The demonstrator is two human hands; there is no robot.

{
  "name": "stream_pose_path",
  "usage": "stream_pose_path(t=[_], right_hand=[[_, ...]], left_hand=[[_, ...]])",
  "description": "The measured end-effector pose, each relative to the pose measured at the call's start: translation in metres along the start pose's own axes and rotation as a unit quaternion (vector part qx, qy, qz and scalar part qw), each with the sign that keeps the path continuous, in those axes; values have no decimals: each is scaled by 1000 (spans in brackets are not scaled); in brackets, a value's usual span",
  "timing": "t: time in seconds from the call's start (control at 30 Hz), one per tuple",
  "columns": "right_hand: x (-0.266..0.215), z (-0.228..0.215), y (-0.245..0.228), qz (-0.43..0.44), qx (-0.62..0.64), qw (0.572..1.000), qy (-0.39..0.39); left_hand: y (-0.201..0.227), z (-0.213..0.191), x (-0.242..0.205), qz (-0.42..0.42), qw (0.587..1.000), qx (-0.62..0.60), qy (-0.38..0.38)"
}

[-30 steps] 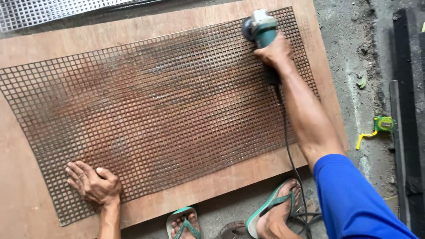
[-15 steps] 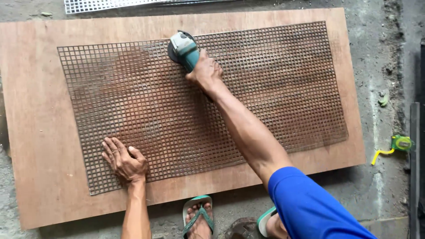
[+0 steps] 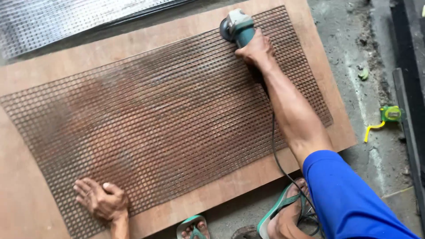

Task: Using an angle grinder to sand or clean a metal mesh sheet on a wooden board

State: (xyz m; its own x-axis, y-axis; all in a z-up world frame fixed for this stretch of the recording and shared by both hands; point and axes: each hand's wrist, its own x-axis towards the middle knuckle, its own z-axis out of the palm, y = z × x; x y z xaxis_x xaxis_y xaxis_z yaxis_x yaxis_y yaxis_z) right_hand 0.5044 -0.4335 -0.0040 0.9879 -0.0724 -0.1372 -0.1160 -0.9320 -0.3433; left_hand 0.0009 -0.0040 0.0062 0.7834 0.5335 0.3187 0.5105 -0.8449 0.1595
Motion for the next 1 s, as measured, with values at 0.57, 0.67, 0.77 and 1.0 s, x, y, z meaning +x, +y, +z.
stream_pose_path(t=[0.57, 0.67, 0.77, 1.0], right_hand=[[-131, -74, 136, 111, 48, 993, -2], [-168, -51, 97, 108, 45, 993, -17], [-204, -33, 31, 93, 24, 995, -38], [-269, 48, -63, -166, -375, 895, 175]], left_hand=[[0, 0, 1, -3, 999, -30, -20], [-3, 4, 0, -15, 999, -36, -13], [-8, 11, -4, -31, 999, -42, -12], [-13, 11, -2, -48, 996, -67, -18]])
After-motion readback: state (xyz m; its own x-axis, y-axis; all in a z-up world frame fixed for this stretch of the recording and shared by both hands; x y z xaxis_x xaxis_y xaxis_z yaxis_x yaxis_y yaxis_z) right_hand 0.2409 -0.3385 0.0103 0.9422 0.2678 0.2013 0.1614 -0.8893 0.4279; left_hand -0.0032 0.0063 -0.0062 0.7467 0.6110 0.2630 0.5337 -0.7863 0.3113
